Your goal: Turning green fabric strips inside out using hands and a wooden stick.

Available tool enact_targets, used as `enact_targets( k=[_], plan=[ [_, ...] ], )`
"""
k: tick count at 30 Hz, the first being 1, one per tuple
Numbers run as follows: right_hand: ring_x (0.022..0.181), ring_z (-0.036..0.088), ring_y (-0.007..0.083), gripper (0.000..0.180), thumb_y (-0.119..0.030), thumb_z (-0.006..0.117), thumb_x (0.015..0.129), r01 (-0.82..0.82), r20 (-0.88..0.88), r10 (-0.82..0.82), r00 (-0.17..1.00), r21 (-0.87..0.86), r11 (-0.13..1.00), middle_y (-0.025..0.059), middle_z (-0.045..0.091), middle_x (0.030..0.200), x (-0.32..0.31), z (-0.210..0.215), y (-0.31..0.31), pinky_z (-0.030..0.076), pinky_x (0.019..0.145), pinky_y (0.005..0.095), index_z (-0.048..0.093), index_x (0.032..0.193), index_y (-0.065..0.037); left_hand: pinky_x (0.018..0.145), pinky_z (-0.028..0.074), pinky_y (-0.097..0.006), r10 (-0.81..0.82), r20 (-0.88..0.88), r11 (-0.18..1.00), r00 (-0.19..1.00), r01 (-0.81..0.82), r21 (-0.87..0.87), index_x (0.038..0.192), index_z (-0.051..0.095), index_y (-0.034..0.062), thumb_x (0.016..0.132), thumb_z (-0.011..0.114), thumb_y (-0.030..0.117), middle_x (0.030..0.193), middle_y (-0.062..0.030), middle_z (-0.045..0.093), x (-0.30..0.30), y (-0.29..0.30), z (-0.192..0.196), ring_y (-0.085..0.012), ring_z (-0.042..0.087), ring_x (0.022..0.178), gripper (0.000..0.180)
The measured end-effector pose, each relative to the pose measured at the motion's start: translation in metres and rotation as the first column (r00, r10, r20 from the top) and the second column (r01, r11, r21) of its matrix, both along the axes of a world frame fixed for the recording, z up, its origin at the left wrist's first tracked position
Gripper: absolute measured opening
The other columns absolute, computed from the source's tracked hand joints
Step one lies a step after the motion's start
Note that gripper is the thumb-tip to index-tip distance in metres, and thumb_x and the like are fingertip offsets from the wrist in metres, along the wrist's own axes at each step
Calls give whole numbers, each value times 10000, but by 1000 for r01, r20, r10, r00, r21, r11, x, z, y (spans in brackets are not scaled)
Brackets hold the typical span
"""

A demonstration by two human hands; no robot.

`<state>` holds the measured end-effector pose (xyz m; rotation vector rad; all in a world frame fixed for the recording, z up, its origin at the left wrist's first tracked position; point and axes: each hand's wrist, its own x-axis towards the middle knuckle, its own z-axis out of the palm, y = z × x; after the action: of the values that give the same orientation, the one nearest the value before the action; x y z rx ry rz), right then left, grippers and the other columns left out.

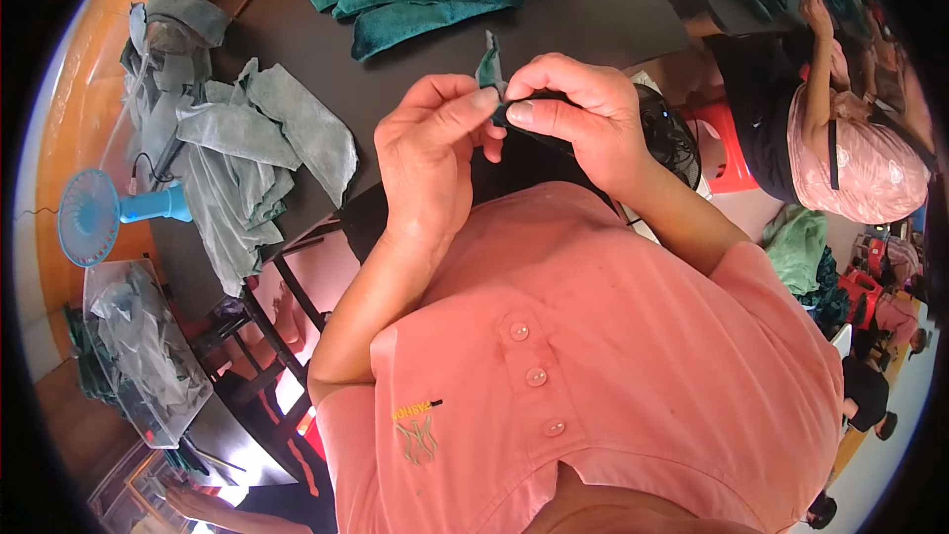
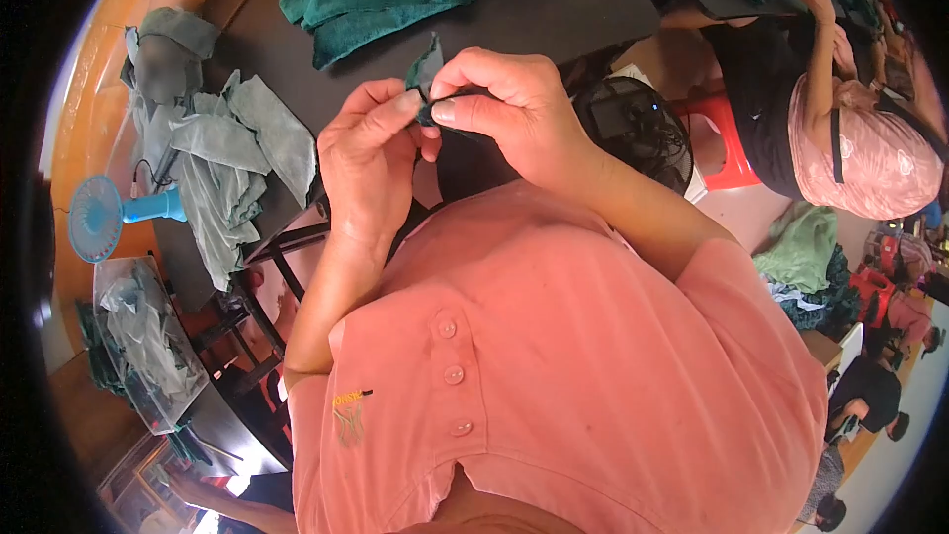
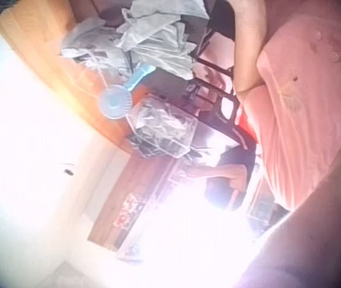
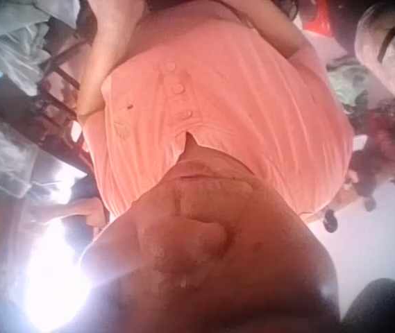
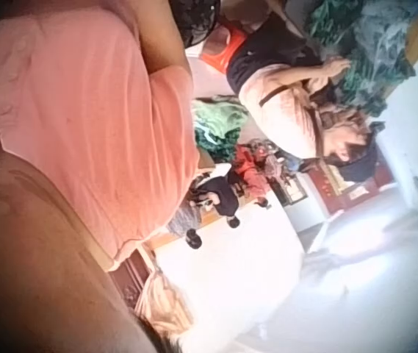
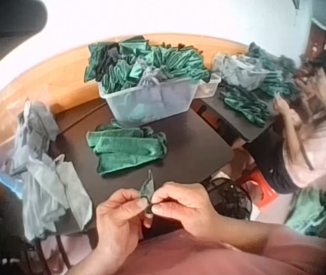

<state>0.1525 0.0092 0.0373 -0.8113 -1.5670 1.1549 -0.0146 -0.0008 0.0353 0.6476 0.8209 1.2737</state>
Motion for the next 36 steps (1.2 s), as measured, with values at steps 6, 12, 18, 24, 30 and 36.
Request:
enact_targets(
  k=[6, 12, 18, 24, 30, 36],
  plan=[
    [710, 628, 149, 66, 11, 635, 842, -28, 149, 5, 989, 156, 987, 78, 648, 798, 3, 0, 2, 489, 647, 272, 622, 906, 17, 511, 471, -253, -96, -206, 990, 974, 115, 83, 899, 638, -48, 791, 770, 48, 787, -82, 649, -7, 4, 6, -142, 608, 645, 195],
    [657, 597, 162, 64, 17, 647, 825, 30, 176, -73, 982, 234, 972, 86, 627, 774, 4, 3, 10, 467, 603, 285, 606, 874, 10, 495, 474, -245, 1, -271, 983, 963, 50, 179, 821, 643, -44, 760, 737, -37, 760, -73, 640, -6, 7, 11, -131, 604, 614, 113],
    [623, 578, 187, 49, 2, 637, 831, 46, 174, -81, 981, 199, 979, 91, 615, 746, -9, 0, 6, 450, 582, 297, 597, 860, 6, 514, 398, -227, 460, -507, 812, 729, -115, 572, 768, 556, -4, 731, 613, -68, 681, -1, 536, 3, 11, -13, -82, 469, 556, 94],
    [660, 609, 137, 34, 11, 625, 842, 78, -28, -76, 997, 61, 995, 76, 635, 732, -17, 1, 6, 474, 608, 271, 593, 836, 22, 546, 468, -274, 243, -336, 961, 910, -181, 207, 832, 601, -26, 774, 643, -30, 744, -62, 591, 5, 17, 3, -155, 560, 591, 72],
    [772, 559, 77, 52, -16, 639, 870, 85, -117, -89, 989, -38, 996, 20, 626, 830, -6, -5, 6, 455, 710, 225, 634, 913, 14, 593, 533, -332, -96, -12, 995, 995, 95, -35, 1000, 624, -110, 811, 636, -22, 856, -147, 648, -6, 11, 5, -230, 645, 701, 208],
    [781, 574, 87, 58, -18, 642, 873, 73, -12, -73, 997, 54, 996, 37, 626, 827, -6, -4, 6, 465, 698, 226, 638, 919, 17, 577, 537, -325, -91, -20, 995, 996, 90, -46, 951, 633, -105, 820, 634, -20, 854, -161, 659, -6, 9, 2, -227, 646, 672, 156]
  ],
)
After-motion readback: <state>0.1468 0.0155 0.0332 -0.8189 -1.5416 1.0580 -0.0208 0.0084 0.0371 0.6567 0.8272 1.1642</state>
